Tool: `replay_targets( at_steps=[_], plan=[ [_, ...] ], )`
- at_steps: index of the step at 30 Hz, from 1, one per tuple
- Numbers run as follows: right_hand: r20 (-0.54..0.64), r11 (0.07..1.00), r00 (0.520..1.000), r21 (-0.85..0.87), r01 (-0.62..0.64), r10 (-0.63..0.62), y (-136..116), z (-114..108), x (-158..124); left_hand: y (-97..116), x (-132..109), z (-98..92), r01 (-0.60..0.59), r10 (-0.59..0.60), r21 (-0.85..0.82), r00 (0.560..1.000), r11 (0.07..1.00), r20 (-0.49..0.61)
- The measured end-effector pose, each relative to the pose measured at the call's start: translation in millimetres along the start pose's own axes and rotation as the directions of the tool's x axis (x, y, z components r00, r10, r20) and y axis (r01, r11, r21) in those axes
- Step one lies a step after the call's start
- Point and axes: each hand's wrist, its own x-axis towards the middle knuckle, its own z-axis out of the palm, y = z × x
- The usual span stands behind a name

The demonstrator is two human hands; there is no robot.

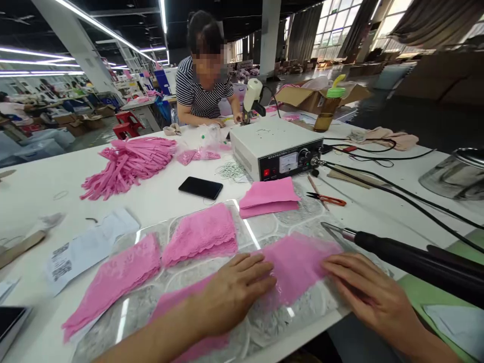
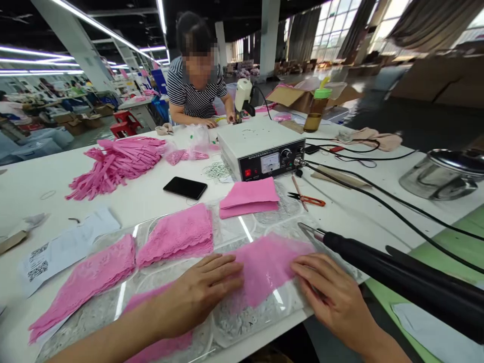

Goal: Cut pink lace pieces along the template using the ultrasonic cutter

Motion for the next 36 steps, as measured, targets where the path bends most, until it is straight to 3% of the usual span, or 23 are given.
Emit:
replay_targets(
  at_steps=[4, 8, 12, 16, 19, 22, 25, 31, 36],
  plan=[
    [0.117, 0.995, 0.991, 0.078, 0.059, -0.068, -2, 0, 2, -8, 11, 4.5, -0.030, 0.030, 0.015, 0.999, 0.999, 0.039],
    [0.270, 0.973, 0.956, 0.222, 0.058, -0.118, -16, 13, 7, 4, -1, -4.1, -0.035, 0.033, -0.051, 0.999, 0.998, -0.040],
    [0.369, 0.953, 0.916, 0.301, 0.043, -0.158, -24, 28, 11, 17, -18, -2.9, -0.026, 0.025, -0.011, 0.999, 1.000, -0.028],
    [0.322, 0.943, 0.932, 0.330, 0.055, -0.167, -19, 34, 8, 21, -27, 4.0, -0.025, 0.027, 0.066, 0.999, 0.997, -0.018],
    [0.288, 0.932, 0.952, 0.362, -0.009, -0.103, -18, 32, 11, 22, -28, 5.5, -0.039, 0.040, 0.096, 0.999, 0.995, -0.013],
    [0.257, 0.913, 0.967, 0.396, -0.098, -0.007, -25, 30, 20, 23, -28, 4.9, -0.055, 0.057, 0.103, 0.998, 0.993, -0.021],
    [0.178, 0.922, 0.983, 0.376, -0.098, 0.032, -40, 36, 28, 23, -29, 4.3, -0.056, 0.060, 0.084, 0.997, 0.995, -0.049],
    [0.154, 0.929, 0.982, 0.368, 0.044, -0.107, -59, 54, 30, 20, -34, 2.4, -0.011, 0.012, 0.018, 0.996, 1.000, -0.092],
    [0.192, 0.921, 0.971, 0.386, 0.058, -0.142, -59, 59, 24, 13, -33, 3.1, 0.020, -0.016, 0.035, 0.994, 0.999, -0.108]
  ],
)
